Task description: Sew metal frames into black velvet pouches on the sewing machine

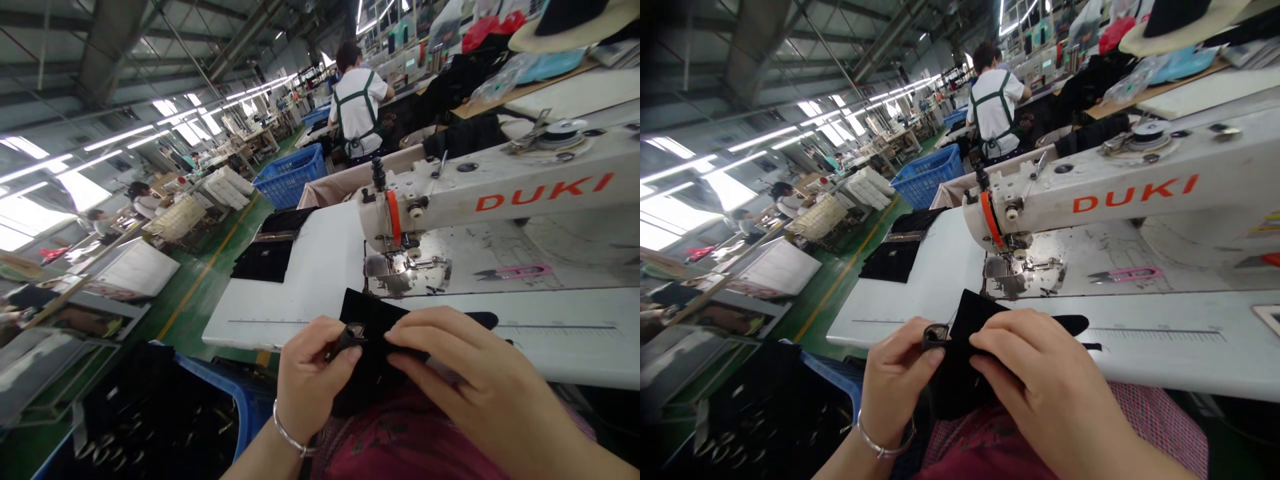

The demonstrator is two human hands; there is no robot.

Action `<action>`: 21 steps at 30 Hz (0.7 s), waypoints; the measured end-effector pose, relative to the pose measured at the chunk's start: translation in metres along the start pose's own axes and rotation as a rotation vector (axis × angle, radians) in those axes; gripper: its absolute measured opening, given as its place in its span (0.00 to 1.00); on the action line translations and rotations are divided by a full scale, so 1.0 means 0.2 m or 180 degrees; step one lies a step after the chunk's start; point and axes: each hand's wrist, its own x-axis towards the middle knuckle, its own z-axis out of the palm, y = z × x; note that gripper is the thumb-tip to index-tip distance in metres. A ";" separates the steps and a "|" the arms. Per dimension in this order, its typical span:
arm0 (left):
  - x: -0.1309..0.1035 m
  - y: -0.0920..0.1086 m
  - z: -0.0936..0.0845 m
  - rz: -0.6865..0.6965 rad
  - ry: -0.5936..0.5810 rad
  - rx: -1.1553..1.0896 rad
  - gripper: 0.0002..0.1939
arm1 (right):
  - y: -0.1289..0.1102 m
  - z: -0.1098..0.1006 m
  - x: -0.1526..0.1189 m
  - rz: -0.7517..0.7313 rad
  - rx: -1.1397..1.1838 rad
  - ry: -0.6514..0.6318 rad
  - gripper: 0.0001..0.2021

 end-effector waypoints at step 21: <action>-0.02 0.04 0.01 0.0308 0.0064 0.0392 0.05 | -0.01 -0.01 0.00 -0.0708 -0.0484 0.0320 0.05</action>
